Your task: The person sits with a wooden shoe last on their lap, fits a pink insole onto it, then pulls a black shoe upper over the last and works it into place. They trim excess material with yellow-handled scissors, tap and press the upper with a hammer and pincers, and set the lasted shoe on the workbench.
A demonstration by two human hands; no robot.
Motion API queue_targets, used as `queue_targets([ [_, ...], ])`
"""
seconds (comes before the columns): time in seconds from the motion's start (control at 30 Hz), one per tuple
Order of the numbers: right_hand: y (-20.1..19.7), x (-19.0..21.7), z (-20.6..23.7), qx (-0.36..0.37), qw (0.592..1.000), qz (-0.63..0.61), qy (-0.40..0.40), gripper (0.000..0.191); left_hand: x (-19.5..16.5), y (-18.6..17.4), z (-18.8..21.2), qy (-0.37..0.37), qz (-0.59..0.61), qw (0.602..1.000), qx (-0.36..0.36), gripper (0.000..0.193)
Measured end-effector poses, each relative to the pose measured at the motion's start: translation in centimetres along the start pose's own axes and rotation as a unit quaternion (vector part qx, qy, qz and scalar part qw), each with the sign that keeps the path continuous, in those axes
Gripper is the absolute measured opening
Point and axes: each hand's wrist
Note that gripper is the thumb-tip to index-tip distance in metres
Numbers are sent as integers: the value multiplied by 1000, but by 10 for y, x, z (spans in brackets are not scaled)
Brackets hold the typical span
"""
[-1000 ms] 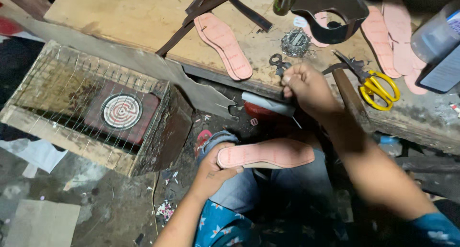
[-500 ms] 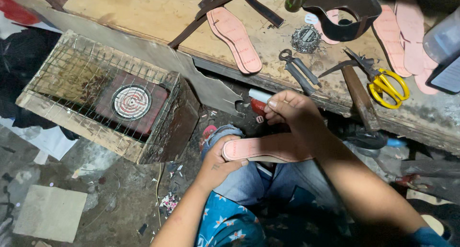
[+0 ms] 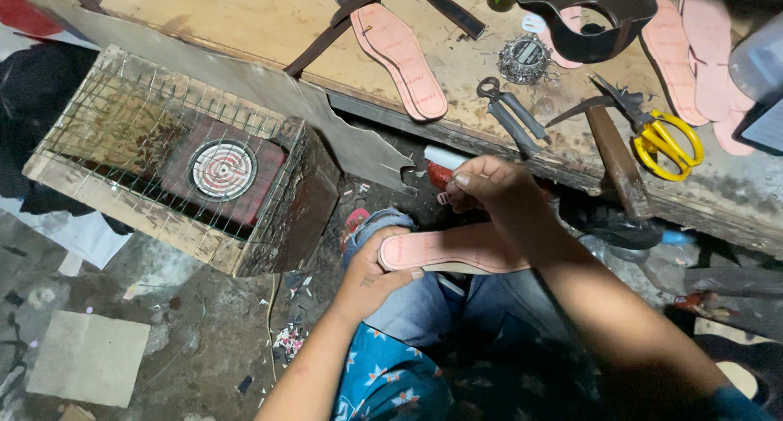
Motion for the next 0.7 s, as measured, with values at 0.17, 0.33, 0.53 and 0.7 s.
queue_targets([
  [0.17, 12, -12, 8, 45, 992, 113, -33, 19, -8, -2, -1, 6, -3, 1000, 6, 59],
  [0.33, 46, -46, 19, 126, 940, 264, -178, 15, -10, -5, 0, 41, -45, 998, 5, 59],
  [0.53, 63, -66, 25, 120, 925, 297, -203, 13, -2, -6, 1, 6, 8, 1000, 8, 61],
  [0.7, 69, -68, 26, 91, 913, 336, -214, 18, 4, -8, 1, 19, 1, 1000, 16, 62],
])
Point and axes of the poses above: each hand's wrist, its own z-axis away from the middle knuckle, its own y-axis out of the palm, x = y × z, and after that the axes turned 1 degree about -x, right-handed
